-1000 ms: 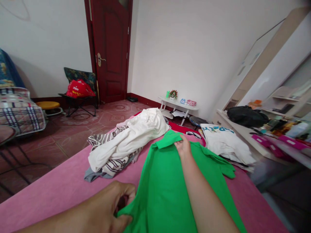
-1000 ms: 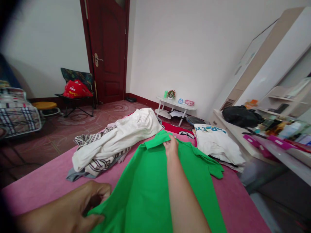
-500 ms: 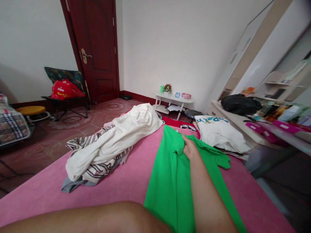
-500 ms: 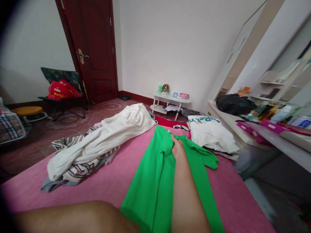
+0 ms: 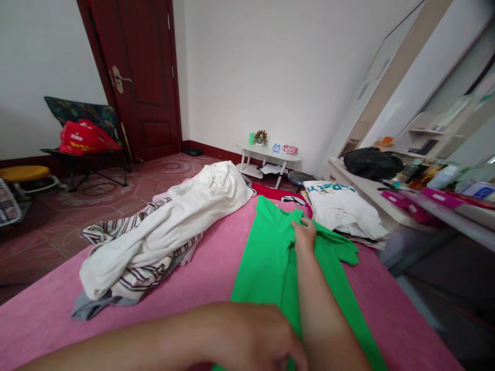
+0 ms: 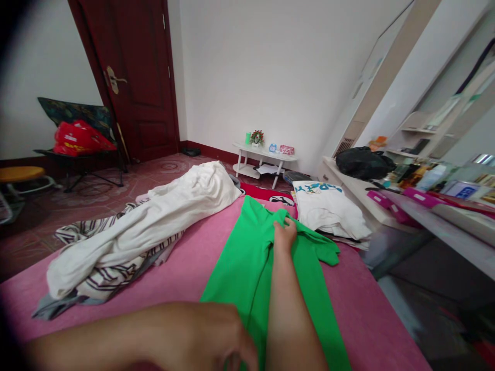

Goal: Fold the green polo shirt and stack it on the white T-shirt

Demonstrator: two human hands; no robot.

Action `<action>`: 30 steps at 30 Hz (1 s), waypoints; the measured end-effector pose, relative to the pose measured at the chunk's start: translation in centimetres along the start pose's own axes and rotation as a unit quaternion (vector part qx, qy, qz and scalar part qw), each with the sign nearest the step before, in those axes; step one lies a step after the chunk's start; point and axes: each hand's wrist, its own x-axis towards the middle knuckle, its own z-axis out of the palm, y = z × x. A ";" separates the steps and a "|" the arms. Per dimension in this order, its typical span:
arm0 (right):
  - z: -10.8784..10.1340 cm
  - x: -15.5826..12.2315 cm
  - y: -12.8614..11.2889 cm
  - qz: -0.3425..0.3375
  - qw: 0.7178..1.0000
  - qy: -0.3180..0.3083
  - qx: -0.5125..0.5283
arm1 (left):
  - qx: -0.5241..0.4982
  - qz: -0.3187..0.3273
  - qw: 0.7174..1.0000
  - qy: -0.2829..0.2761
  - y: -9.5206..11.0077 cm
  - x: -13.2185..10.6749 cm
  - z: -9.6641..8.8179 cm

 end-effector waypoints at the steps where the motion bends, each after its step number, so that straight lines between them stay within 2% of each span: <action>1: -0.1 -0.2 0.2 -0.011 1.000 0.004 -0.016 | 0.029 -0.026 0.996 0.079 0.3 0.1 -1.4; 3: -0.4 -0.6 0.2 -0.041 0.998 0.002 -0.038 | 0.116 -0.096 0.958 0.244 -0.6 0.8 -3.6; 4: -0.6 -0.8 0.2 -0.066 0.996 0.000 -0.062 | 0.166 -0.126 0.929 0.307 -1.8 1.2 -4.4; 5: -0.8 -1.0 0.1 -0.094 0.991 -0.002 -0.096 | 0.212 -0.152 0.902 0.344 -3.5 1.6 -4.8; 6: -1.0 -1.2 0.1 -0.121 0.983 -0.004 -0.136 | 0.250 -0.174 0.887 0.347 -5.4 2.0 -5.1; 8: -1.2 -1.4 0.1 -0.160 0.964 -0.009 -0.212 | 0.289 -0.202 0.881 0.316 -9.1 2.4 -4.9; 11: -1.1 -1.7 0.3 -0.166 0.953 -0.015 -0.255 | 0.313 -0.209 0.880 0.291 -12.3 2.6 -4.3; 13: -1.0 -1.9 0.3 -0.172 0.947 -0.022 -0.271 | 0.325 -0.213 0.873 0.296 -12.7 2.6 -4.1; 16: -1.1 -2.6 0.2 -0.199 0.935 -0.053 -0.287 | 0.334 -0.222 0.867 0.295 -12.2 2.6 -4.1; 20: -3.1 -3.8 0.2 -0.232 0.919 -0.095 -0.303 | 0.338 -0.224 0.866 0.293 -12.0 2.7 -4.0; 23: -6.0 -4.4 0.4 -0.237 0.912 -0.107 -0.318 | 0.338 -0.228 0.862 0.301 -12.2 2.7 -3.7; 26: -10.1 -4.2 0.1 -0.234 0.905 -0.102 -0.340 | 0.340 -0.230 0.855 0.316 -12.0 2.6 -3.2; 30: -15.7 -2.4 -0.6 -0.211 0.901 -0.025 -0.379 | 0.341 -0.226 0.854 0.323 -11.5 2.3 -2.9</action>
